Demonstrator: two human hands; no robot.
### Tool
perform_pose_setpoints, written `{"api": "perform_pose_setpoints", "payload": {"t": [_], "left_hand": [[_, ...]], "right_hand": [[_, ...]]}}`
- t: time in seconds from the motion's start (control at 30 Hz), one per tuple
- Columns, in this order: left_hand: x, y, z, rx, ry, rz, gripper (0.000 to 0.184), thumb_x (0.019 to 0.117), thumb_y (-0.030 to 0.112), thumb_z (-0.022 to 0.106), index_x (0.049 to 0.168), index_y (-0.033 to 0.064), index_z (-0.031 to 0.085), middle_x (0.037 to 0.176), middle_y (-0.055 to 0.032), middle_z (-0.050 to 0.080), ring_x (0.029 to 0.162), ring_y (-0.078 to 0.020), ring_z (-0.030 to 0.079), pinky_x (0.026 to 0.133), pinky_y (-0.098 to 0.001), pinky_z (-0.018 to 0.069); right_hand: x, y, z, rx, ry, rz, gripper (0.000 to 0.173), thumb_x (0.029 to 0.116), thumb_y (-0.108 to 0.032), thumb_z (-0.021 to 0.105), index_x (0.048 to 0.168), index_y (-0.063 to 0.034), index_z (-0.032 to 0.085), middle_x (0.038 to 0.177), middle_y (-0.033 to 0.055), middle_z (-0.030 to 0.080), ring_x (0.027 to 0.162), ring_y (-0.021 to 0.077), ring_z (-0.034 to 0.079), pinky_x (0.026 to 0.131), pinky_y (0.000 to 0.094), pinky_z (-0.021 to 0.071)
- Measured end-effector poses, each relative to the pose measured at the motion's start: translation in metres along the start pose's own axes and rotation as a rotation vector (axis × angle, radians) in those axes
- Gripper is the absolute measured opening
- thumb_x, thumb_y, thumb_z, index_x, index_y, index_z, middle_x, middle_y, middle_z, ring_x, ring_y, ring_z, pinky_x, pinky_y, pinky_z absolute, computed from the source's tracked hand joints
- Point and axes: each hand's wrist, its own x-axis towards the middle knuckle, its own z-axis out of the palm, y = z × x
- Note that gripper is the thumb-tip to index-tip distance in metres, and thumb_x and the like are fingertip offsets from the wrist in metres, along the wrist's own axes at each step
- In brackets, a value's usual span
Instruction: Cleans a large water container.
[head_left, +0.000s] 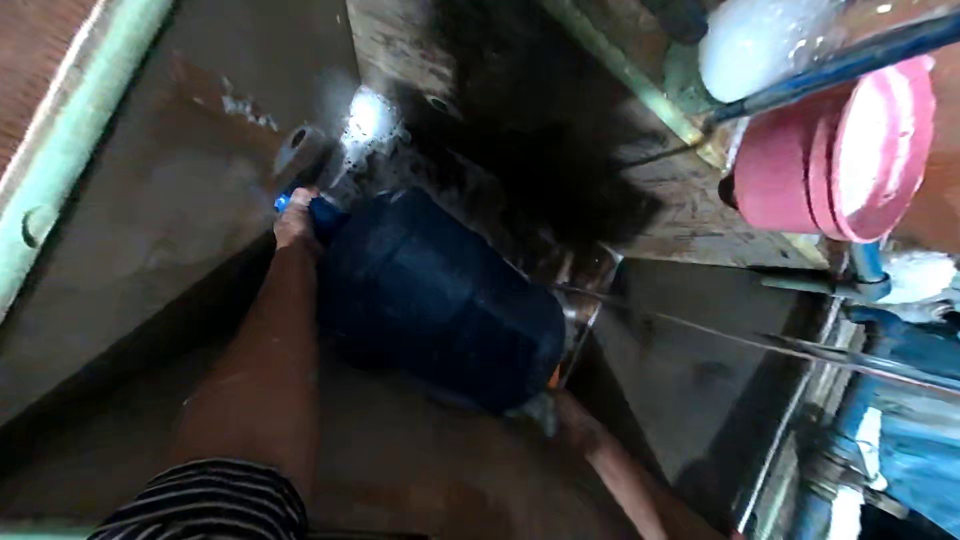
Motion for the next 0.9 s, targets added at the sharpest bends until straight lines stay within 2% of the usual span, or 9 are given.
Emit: {"api": "perform_pose_setpoints", "payload": {"t": [0.07, 0.13, 0.23, 0.4, 0.47, 0.57, 0.73, 0.83, 0.9], "left_hand": [[-0.004, -0.002, 0.005, 0.042, 0.0, 0.021, 0.048, 0.0986, 0.037, 0.06, 0.136, 0.0066, 0.055, 0.127, -0.0112, 0.061, 0.108, -0.0167, 0.059, 0.093, -0.0384, 0.0492], [-0.025, -0.004, 0.013, 0.07, -0.032, 0.079, 0.051, 0.1001, 0.037, 0.06, 0.137, 0.0023, 0.055, 0.129, -0.0158, 0.061, 0.111, -0.0202, 0.06, 0.096, -0.0415, 0.0493], [-0.064, 0.018, 0.042, -0.022, -0.175, 0.229, 0.047, 0.1002, 0.031, 0.061, 0.134, -0.0008, 0.054, 0.117, -0.016, 0.063, 0.098, -0.0201, 0.062, 0.088, -0.041, 0.0537], [-0.176, 0.069, 0.085, -0.001, -0.37, 0.438, 0.053, 0.0935, 0.024, 0.073, 0.136, -0.0024, 0.054, 0.122, -0.0201, 0.065, 0.107, -0.0254, 0.064, 0.095, -0.0452, 0.053], [-0.222, 0.081, 0.085, 0.091, -0.497, 0.533, 0.06, 0.0922, 0.028, 0.076, 0.142, 0.0057, 0.051, 0.125, -0.0187, 0.065, 0.108, -0.0285, 0.065, 0.093, -0.0488, 0.0542], [-0.278, 0.092, 0.092, 0.268, -0.673, 0.706, 0.071, 0.088, 0.026, 0.082, 0.144, 0.0012, 0.048, 0.123, -0.0262, 0.064, 0.111, -0.0369, 0.064, 0.095, -0.0555, 0.0525], [-0.341, 0.077, 0.099, 0.499, -0.925, 0.901, 0.068, 0.0876, 0.018, 0.08, 0.142, -0.0054, 0.048, 0.126, -0.027, 0.063, 0.118, -0.0326, 0.063, 0.104, -0.0473, 0.0495], [-0.346, 0.061, 0.092, 0.794, -0.975, 1.036, 0.052, 0.1012, 0.013, 0.06, 0.144, -0.0116, 0.046, 0.141, -0.0313, 0.054, 0.134, -0.0378, 0.052, 0.115, -0.0468, 0.039], [-0.348, 0.057, 0.091, 0.772, -0.984, 1.035, 0.052, 0.0991, 0.013, 0.064, 0.143, -0.0107, 0.047, 0.141, -0.028, 0.055, 0.133, -0.0327, 0.053, 0.114, -0.0425, 0.0406]], "right_hand": [[-0.004, -0.044, -0.014, -0.181, 0.313, -0.238, 0.033, 0.1113, -0.022, 0.041, 0.13, -0.0005, 0.057, 0.103, 0.0091, 0.065, 0.086, 0.0121, 0.062, 0.075, 0.0303, 0.055], [0.008, -0.075, -0.023, -0.467, 0.509, -0.441, 0.045, 0.1098, -0.022, 0.047, 0.144, 0.006, 0.05, 0.137, 0.0277, 0.058, 0.123, 0.0338, 0.059, 0.105, 0.0481, 0.0475], [0.011, -0.117, 0.022, -0.638, 0.573, -0.655, 0.048, 0.1082, -0.021, 0.048, 0.145, 0.0108, 0.049, 0.15, 0.0376, 0.043, 0.14, 0.048, 0.045, 0.118, 0.0532, 0.0366], [-0.062, -0.194, 0.039, -0.513, 0.445, -0.816, 0.038, 0.109, -0.014, 0.046, 0.139, 0.0091, 0.055, 0.138, 0.03, 0.058, 0.13, 0.0382, 0.056, 0.112, 0.0502, 0.0422], [-0.086, -0.2, 0.018, -0.154, 0.417, -0.985, 0.03, 0.106, -0.014, 0.054, 0.128, 0.0056, 0.061, 0.111, 0.018, 0.067, 0.098, 0.0199, 0.064, 0.089, 0.0361, 0.0543], [-0.146, -0.204, -0.001, 0.068, 0.407, -1.183, 0.031, 0.1041, -0.009, 0.056, 0.134, -0.0009, 0.057, 0.114, 0.0147, 0.067, 0.094, 0.0177, 0.064, 0.083, 0.0378, 0.0545], [-0.192, -0.179, 0.004, -0.534, 0.732, -1.653, 0.025, 0.0918, -0.001, 0.066, 0.114, 0.0074, 0.072, 0.13, 0.0279, 0.064, 0.121, 0.0421, 0.062, 0.103, 0.057, 0.0498], [-0.18, -0.159, 0.011, -0.826, 0.668, -1.562, 0.028, 0.098, -0.012, 0.056, 0.111, 0.0048, 0.074, 0.122, 0.0242, 0.07, 0.12, 0.0416, 0.064, 0.104, 0.0565, 0.0485], [-0.185, -0.158, 0.015, -0.806, 0.647, -1.453, 0.039, 0.1048, -0.025, 0.051, 0.111, 0.005, 0.074, 0.116, 0.0242, 0.072, 0.117, 0.041, 0.065, 0.102, 0.0565, 0.0494]]}}
